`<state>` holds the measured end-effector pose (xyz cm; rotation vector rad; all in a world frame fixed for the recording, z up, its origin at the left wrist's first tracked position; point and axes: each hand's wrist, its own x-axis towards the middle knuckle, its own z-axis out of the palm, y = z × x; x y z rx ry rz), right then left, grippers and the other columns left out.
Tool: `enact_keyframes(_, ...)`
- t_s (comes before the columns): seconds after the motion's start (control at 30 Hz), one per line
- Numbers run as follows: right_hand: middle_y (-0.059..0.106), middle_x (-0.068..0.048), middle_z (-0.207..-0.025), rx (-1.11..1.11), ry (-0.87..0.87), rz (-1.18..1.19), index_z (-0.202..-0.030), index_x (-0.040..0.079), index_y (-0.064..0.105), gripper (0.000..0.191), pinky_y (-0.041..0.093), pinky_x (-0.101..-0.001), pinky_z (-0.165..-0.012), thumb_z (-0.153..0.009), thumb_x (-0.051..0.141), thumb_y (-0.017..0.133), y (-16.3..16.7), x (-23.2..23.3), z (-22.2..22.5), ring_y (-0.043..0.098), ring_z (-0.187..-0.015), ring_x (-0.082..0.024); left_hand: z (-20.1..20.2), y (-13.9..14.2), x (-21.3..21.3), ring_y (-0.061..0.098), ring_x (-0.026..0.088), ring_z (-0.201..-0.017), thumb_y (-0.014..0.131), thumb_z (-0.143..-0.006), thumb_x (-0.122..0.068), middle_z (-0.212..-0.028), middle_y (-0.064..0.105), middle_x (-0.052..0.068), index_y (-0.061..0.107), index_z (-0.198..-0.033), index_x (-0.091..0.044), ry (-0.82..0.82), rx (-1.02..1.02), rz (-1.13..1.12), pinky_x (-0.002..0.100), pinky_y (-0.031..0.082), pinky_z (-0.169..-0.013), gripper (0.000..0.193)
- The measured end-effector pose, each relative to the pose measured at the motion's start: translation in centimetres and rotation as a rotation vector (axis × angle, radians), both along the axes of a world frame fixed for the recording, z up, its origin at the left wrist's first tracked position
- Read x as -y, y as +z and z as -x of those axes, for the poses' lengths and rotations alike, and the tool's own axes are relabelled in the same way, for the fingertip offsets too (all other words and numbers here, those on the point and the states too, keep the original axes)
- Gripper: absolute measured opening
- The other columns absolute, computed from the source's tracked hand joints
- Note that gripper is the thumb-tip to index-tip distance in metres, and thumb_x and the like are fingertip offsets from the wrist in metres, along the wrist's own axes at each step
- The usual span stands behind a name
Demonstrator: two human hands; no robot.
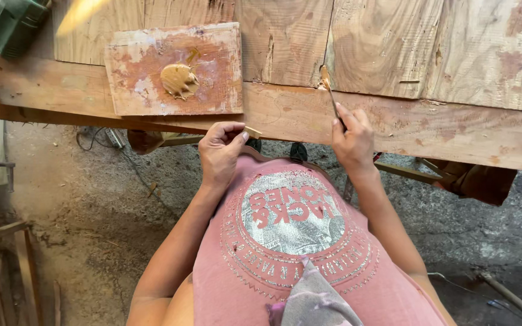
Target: The person applies wood filler from a board onto the seams between wooden planks on a workbench using a small spatula, pressing filler into the gaps by hand. They hammer nails into the planks with a claw hammer, retrieve supplies from a wooden box, and mix more filler on a palette board.
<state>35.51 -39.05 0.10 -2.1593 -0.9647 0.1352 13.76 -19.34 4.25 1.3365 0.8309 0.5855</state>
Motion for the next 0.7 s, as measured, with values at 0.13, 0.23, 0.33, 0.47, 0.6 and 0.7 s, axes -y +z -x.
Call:
enact_keyframes(0.13, 0.059, -0.017, -0.097, -0.005, -0.006, 0.027, -0.132, 0.001, 0.069, 0.035, 0.052, -0.0432, -0.07, -0.098, 0.008, 0.068, -0.9, -2.4, 0.1, 0.063, -0.08, -0.032, 0.0, 0.1, 0.2, 0.066, 0.005, -0.085, 0.072, -0.093, 0.004, -0.097, 0.073, 0.002, 0.071, -0.11, 0.002, -0.005, 0.007, 0.024, 0.02, 0.056, -0.077, 0.016)
enact_keyframes(0.23, 0.055, -0.021, -0.098, 0.029, -0.016, 0.149, -0.131, -0.003, 0.068, 0.04, 0.051, -0.0437, -0.062, -0.093, 0.01, 0.07, -1.4, -2.7, 1.4, 0.061, -0.072, -0.032, 0.2, -0.2, 0.1, 0.066, 0.005, -0.085, 0.073, -0.092, 0.004, -0.098, 0.072, 0.002, 0.071, -0.109, 0.001, -0.011, -0.022, 0.006, 0.02, 0.056, -0.076, 0.017)
enact_keyframes(0.33, 0.057, -0.017, -0.095, -0.012, -0.04, 0.189, -0.126, 0.005, 0.073, 0.034, 0.052, -0.0455, -0.067, -0.093, 0.013, 0.071, -1.4, -1.9, 1.5, 0.063, -0.076, -0.033, 0.6, -0.5, -0.2, 0.065, 0.005, -0.083, 0.074, -0.092, 0.004, -0.095, 0.072, 0.002, 0.071, -0.11, 0.001, 0.024, -0.016, 0.052, 0.02, 0.055, -0.074, 0.018)
enact_keyframes(0.47, 0.057, -0.017, -0.097, 0.021, -0.07, 0.155, -0.131, 0.005, 0.072, 0.036, 0.052, -0.0459, -0.069, -0.096, 0.012, 0.07, -1.6, -2.2, 0.3, 0.063, -0.08, -0.033, 1.1, -0.6, -0.8, 0.066, 0.005, -0.085, 0.074, -0.092, 0.005, -0.097, 0.072, 0.003, 0.072, -0.11, 0.002, 0.02, 0.002, -0.018, 0.021, 0.056, -0.077, 0.018)
enact_keyframes(0.6, 0.056, -0.017, -0.099, 0.112, -0.053, 0.172, -0.131, 0.004, 0.072, 0.037, 0.053, -0.0454, -0.068, -0.095, 0.011, 0.071, -1.7, -3.8, -0.5, 0.063, -0.08, -0.033, 1.2, -0.6, -1.8, 0.066, 0.005, -0.083, 0.073, -0.092, 0.004, -0.095, 0.073, 0.002, 0.071, -0.11, 0.001, 0.022, -0.014, -0.016, 0.02, 0.056, -0.075, 0.018)
enact_keyframes(0.7, 0.055, -0.016, -0.1, 0.172, -0.016, 0.19, -0.129, 0.005, 0.073, 0.037, 0.053, -0.0445, -0.069, -0.093, 0.01, 0.071, -1.3, -3.8, -0.7, 0.063, -0.082, -0.033, 1.4, -0.5, -2.2, 0.065, 0.005, -0.082, 0.075, -0.092, 0.004, -0.094, 0.072, 0.002, 0.072, -0.109, 0.001, 0.03, -0.035, -0.034, 0.02, 0.055, -0.074, 0.017)
